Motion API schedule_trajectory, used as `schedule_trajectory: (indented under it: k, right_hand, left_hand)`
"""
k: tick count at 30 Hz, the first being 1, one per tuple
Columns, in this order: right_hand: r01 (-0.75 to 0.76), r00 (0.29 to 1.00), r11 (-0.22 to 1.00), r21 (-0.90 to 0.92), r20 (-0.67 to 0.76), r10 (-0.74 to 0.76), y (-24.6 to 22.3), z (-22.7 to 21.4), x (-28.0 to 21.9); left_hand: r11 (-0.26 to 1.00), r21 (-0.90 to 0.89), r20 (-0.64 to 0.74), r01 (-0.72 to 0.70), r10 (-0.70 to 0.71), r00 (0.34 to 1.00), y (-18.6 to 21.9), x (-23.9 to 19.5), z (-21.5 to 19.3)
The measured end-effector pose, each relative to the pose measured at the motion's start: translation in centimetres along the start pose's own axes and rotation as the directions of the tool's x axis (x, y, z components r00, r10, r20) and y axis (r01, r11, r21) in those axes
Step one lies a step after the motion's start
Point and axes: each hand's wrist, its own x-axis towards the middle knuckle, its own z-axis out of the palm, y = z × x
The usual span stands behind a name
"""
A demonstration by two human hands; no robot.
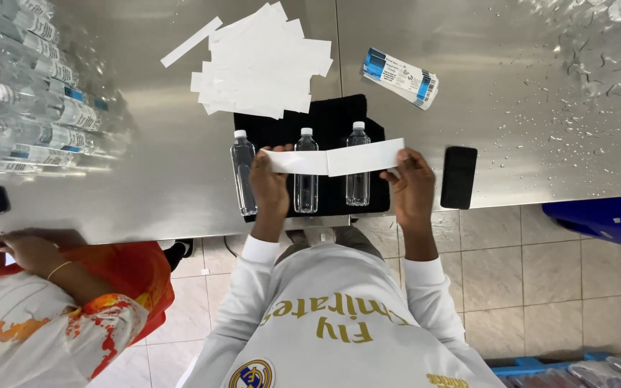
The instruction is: The person repeatedly picks up clear plastic water bottles, applies printed labels to their sides, and places them on a metal table. A second person is visible on the left, also handling bottles.
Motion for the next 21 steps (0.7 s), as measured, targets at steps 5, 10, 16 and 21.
schedule_trajectory:
  k: [5, 10, 16, 21]
  right_hand:
    - [0.182, 0.960, 0.982, 0.041, -0.224, -0.168, -2.7, -5.1, 2.6]
    - [0.150, 0.987, 0.973, -0.177, -0.022, -0.157, -6.2, -0.8, 1.7]
    - [0.254, 0.943, 0.845, -0.471, 0.316, -0.107, -7.7, 2.4, 2.2]
    - [0.240, 0.874, 0.782, -0.575, 0.479, 0.083, -9.7, 6.1, 0.5]
  left_hand:
    - [0.942, -0.013, -0.119, -0.336, 0.332, 0.936, 0.0, 15.6, -9.0]
    - [0.771, 0.577, -0.226, -0.269, 0.468, 0.854, 0.7, 27.0, -6.3]
    - [0.697, 0.559, 0.425, -0.449, 0.224, 0.877, 5.3, 0.3, 9.7]
    - [0.847, 0.465, 0.589, -0.258, -0.079, 0.804, 3.0, -6.8, 10.7]
